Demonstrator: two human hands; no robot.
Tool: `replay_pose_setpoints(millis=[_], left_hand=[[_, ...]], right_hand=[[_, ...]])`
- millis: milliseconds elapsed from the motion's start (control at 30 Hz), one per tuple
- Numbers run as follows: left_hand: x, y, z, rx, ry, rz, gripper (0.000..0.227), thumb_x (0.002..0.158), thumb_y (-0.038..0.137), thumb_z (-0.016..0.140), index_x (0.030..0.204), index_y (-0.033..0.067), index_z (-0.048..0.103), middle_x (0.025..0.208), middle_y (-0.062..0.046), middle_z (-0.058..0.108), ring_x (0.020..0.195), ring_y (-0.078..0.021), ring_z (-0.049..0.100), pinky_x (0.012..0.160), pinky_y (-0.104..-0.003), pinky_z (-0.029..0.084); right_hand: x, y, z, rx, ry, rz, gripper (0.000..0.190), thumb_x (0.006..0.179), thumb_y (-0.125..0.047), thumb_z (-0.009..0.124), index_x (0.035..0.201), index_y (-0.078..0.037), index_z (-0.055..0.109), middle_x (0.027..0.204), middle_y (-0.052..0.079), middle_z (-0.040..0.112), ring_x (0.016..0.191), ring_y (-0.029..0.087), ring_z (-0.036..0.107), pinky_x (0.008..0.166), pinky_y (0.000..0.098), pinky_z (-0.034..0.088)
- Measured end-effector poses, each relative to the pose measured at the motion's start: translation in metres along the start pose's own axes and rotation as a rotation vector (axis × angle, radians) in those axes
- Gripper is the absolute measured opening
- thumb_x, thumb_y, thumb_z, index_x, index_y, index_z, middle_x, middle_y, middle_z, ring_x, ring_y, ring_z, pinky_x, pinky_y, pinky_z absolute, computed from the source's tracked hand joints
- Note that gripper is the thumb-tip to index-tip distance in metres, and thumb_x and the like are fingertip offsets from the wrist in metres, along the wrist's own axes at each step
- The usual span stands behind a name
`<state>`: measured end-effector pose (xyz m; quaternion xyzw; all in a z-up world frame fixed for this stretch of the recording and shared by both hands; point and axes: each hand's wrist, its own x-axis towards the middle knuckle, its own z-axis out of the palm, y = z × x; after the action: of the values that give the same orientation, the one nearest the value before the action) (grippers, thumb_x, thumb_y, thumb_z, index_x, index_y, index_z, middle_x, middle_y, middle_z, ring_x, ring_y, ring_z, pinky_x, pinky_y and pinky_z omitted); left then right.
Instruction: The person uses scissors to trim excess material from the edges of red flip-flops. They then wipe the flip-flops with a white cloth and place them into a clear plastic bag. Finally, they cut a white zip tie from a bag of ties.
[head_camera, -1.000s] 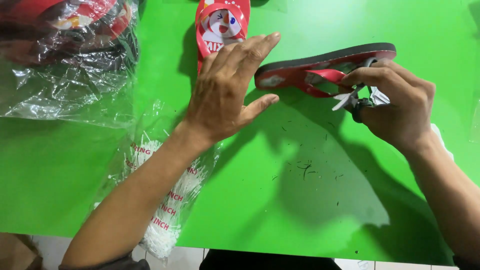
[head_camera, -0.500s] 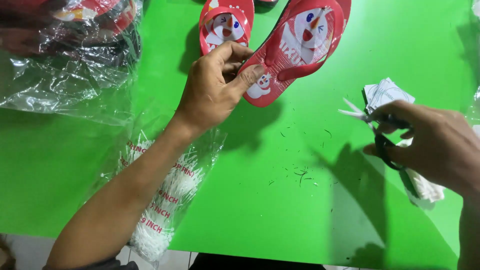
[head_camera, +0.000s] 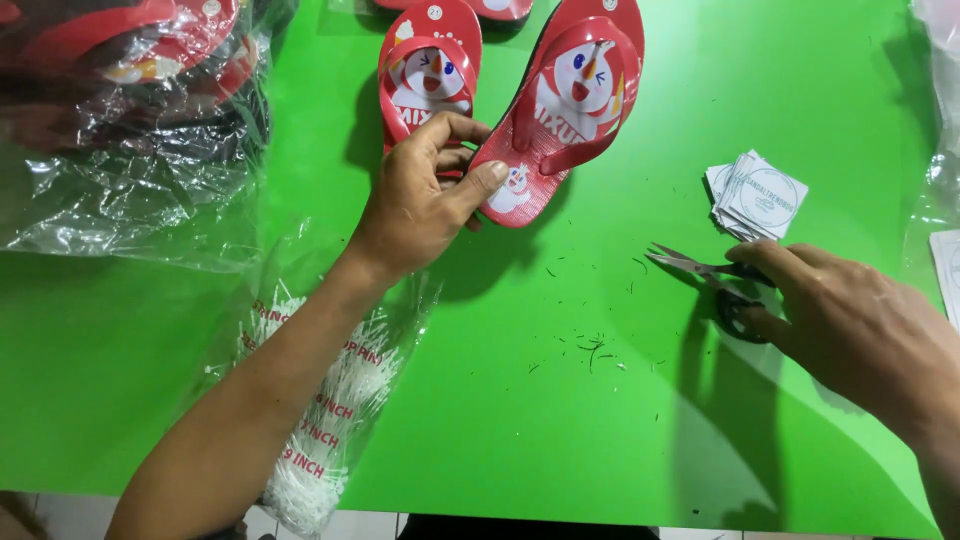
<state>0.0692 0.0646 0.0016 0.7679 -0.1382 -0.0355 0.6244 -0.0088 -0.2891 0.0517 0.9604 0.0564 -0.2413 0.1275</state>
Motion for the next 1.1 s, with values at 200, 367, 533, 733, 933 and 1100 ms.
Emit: replay_pose_setpoints(millis=[200,367,533,733,933,1100], left_hand=[[0.000,0.009,0.004,-0.117,0.003,-0.149,0.032,0.093,0.025,0.069,0.116,0.0071,0.056,0.098,-0.012,0.078,0.073,-0.0159,0.074,0.051,-0.026,0.063],[0.000,0.007,0.003,-0.133,-0.001,-0.152,0.033,0.093,0.024,0.070,0.117,0.0075,0.055,0.101,-0.013,0.078,0.076,-0.0175,0.075,0.053,-0.026,0.063],[0.003,0.010,0.014,-0.118,-0.013,-0.224,0.038,0.090,0.021,0.072,0.122,0.0081,0.055,0.107,-0.014,0.074,0.092,-0.0196,0.076,0.070,-0.028,0.068],[0.001,0.012,0.017,-0.133,0.016,-0.223,0.040,0.090,0.022,0.073,0.121,0.0067,0.052,0.102,-0.012,0.071,0.086,-0.0167,0.072,0.062,-0.029,0.066],[-0.006,0.022,0.019,-0.351,-0.043,-0.228,0.038,0.090,0.014,0.071,0.118,0.0053,0.046,0.112,-0.023,0.076,0.090,-0.0284,0.078,0.063,-0.034,0.071],[-0.015,0.033,0.034,-0.466,-0.134,-0.318,0.074,0.081,0.014,0.077,0.143,-0.0030,0.041,0.117,-0.027,0.072,0.090,-0.0307,0.077,0.072,-0.036,0.071]], right_hand=[[-0.008,0.044,0.036,0.223,0.528,-0.231,0.041,0.083,-0.029,0.080,0.123,-0.020,0.072,0.113,0.006,0.079,0.076,0.017,0.080,0.052,0.0294,0.066],[-0.009,0.092,0.065,0.476,0.631,-0.288,0.049,0.082,-0.017,0.080,0.124,0.004,0.070,0.124,0.025,0.073,0.103,0.032,0.073,0.082,0.0405,0.063],[-0.025,0.095,0.064,0.318,0.275,0.085,0.106,0.058,-0.058,0.078,0.152,-0.016,0.052,0.138,0.024,0.064,0.114,0.037,0.070,0.086,0.0559,0.062],[-0.018,0.097,0.087,0.368,0.259,0.119,0.096,0.071,-0.012,0.086,0.158,-0.014,0.046,0.126,0.012,0.073,0.093,0.029,0.079,0.067,0.0427,0.067],[0.012,0.154,0.156,1.151,0.598,-0.118,0.058,0.101,-0.010,0.054,0.155,0.004,0.038,0.150,0.029,0.051,0.123,0.043,0.058,0.090,0.0518,0.054],[-0.013,0.042,0.050,0.857,0.903,-0.224,0.028,0.123,-0.002,0.059,0.145,0.012,0.048,0.149,0.037,0.053,0.126,0.048,0.060,0.091,0.0547,0.057]])
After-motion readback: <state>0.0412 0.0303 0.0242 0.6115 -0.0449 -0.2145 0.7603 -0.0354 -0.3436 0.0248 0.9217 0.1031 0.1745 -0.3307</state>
